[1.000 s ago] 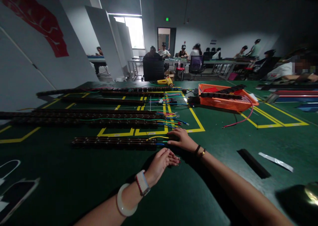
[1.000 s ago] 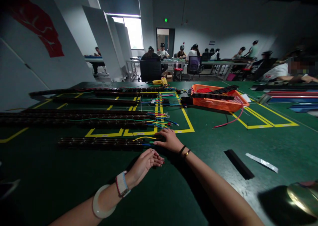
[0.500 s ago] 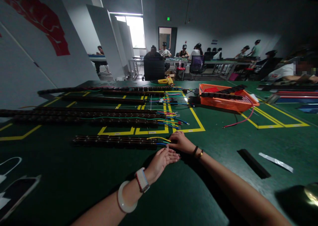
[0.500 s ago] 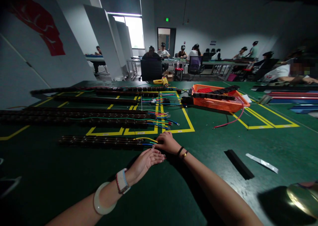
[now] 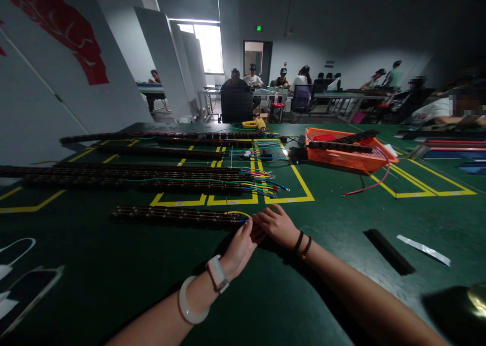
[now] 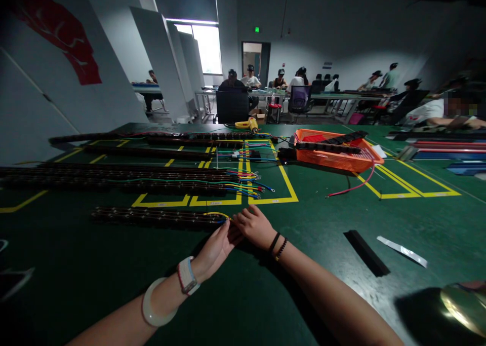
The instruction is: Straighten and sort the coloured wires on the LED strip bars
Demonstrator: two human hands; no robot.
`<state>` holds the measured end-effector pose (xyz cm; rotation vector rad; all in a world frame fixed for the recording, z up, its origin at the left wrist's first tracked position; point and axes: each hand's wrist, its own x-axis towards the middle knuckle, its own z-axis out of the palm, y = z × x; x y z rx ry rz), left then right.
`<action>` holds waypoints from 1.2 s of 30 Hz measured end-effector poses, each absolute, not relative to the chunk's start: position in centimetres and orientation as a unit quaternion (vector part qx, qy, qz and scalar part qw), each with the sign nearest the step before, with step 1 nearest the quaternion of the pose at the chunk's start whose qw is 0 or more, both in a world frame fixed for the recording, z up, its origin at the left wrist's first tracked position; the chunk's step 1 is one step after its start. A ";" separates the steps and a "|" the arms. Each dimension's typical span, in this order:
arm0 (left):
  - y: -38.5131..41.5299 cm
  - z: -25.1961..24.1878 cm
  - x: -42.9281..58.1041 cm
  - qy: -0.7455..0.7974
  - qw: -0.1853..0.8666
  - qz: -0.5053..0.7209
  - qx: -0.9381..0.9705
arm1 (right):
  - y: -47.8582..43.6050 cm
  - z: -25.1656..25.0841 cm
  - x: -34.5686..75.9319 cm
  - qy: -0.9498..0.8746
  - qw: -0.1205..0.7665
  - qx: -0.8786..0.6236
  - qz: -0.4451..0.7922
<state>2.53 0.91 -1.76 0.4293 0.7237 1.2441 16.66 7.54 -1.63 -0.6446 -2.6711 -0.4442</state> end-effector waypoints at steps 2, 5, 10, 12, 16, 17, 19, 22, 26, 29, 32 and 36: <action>0.9 -1.6 2.6 0.330 0.729 0.565 0.201 | 7.7 -1.8 16.8 -0.949 0.174 -0.197 -0.173; 0.9 -1.4 2.6 0.337 0.729 0.560 0.201 | 8.0 -1.8 17.0 -0.954 0.169 -0.155 -0.192; 1.0 -1.6 2.4 0.363 0.723 0.552 0.200 | 8.2 -1.6 17.4 -0.964 0.158 -0.127 -0.173; 1.2 -1.8 2.3 0.364 0.722 0.553 0.201 | 8.0 -1.5 17.4 -0.966 0.157 -0.136 -0.152; 1.3 -2.3 2.3 0.360 0.721 0.553 0.211 | 7.4 -1.3 17.7 -0.956 0.197 -0.199 -0.090; 1.3 -2.4 2.4 0.358 0.721 0.552 0.216 | 7.4 -1.2 17.9 -0.951 0.209 -0.216 -0.074; 1.4 -2.5 2.4 0.358 0.721 0.551 0.220 | 7.3 -1.1 18.2 -0.946 0.219 -0.231 -0.056; 1.4 -2.7 2.5 0.371 0.717 0.552 0.211 | 7.3 -1.2 18.4 -0.953 0.202 -0.219 -0.062; 1.4 -2.8 2.4 0.380 0.713 0.555 0.197 | 7.2 -1.6 18.0 -0.951 0.205 -0.225 -0.056; 1.3 -2.6 2.4 0.370 0.720 0.555 0.192 | 7.3 -1.6 17.9 -0.940 0.239 -0.244 -0.014; 1.3 -2.3 2.4 0.370 0.725 0.548 0.193 | 7.9 -1.6 18.1 -0.901 0.304 -0.306 0.052; 1.1 -2.2 2.4 0.374 0.713 0.558 0.202 | 9.3 -2.2 18.2 -0.864 0.341 -0.360 0.085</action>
